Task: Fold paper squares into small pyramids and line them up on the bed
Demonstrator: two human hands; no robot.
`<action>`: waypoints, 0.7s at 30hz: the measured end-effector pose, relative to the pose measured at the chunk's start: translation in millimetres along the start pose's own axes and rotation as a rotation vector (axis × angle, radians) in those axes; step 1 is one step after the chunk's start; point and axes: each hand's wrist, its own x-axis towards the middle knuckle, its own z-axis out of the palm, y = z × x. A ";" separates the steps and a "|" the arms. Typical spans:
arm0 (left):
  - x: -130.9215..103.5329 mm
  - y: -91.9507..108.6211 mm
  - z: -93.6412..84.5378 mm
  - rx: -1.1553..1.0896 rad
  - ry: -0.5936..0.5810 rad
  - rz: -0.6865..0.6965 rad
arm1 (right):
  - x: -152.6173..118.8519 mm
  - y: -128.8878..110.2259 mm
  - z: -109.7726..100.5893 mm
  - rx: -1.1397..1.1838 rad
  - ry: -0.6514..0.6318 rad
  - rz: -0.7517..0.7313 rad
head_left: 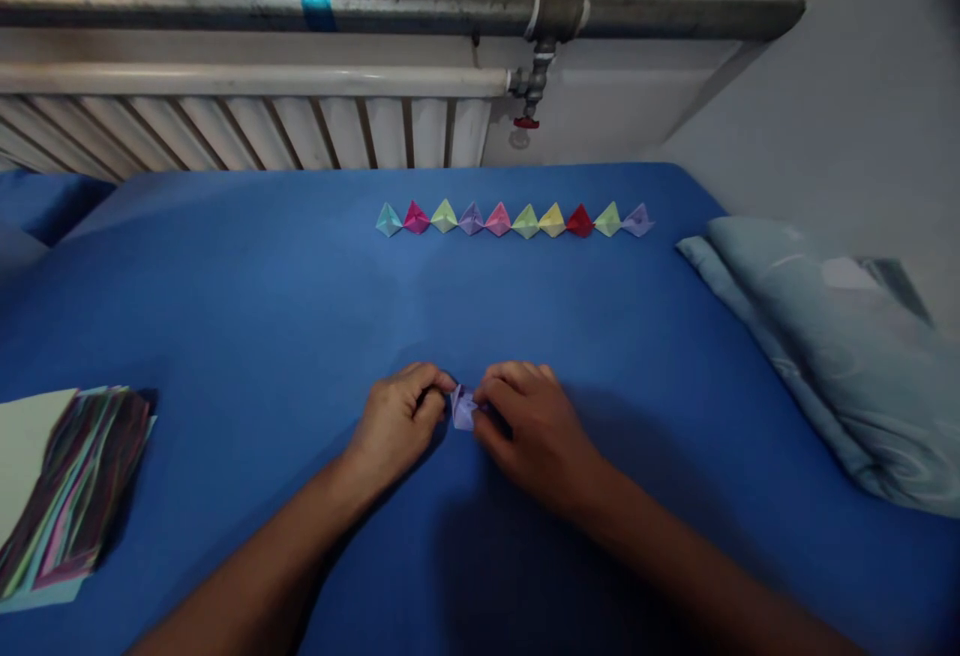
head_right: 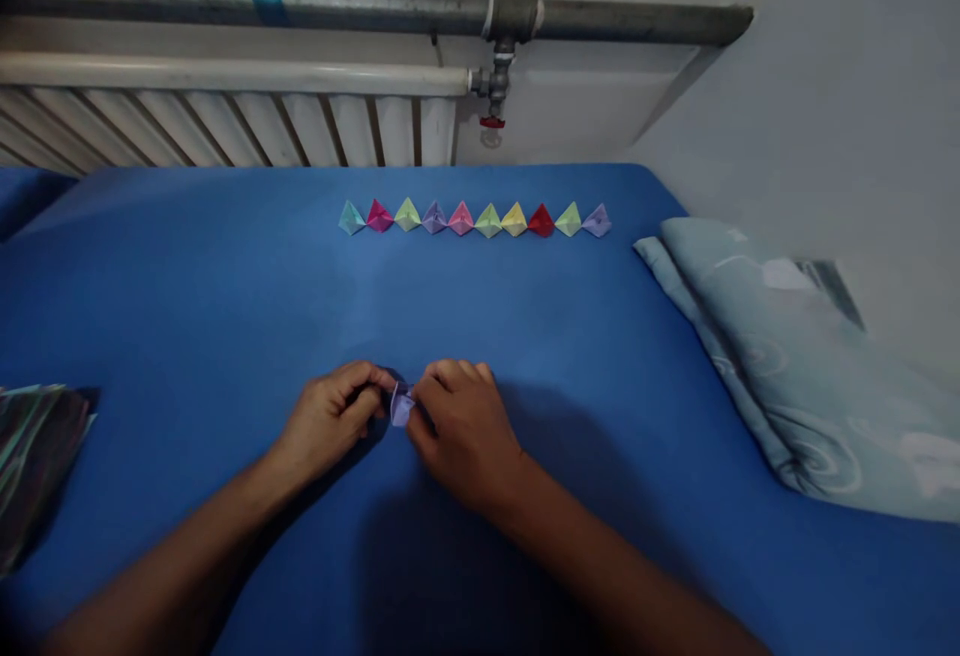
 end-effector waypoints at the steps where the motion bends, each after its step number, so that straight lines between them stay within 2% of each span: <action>1: -0.2 0.5 0.1 0.006 0.001 -0.006 | -0.2 -0.6 -0.4 -0.012 -0.005 0.004; 14: 3.0 -2.8 -0.3 -0.098 -0.001 -0.163 | 2.2 -6.4 5.5 -0.144 -0.080 -0.005; 21: 3.3 -4.1 -0.4 -0.097 -0.012 -0.160 | 6.0 -6.6 12.2 -0.174 -0.073 -0.009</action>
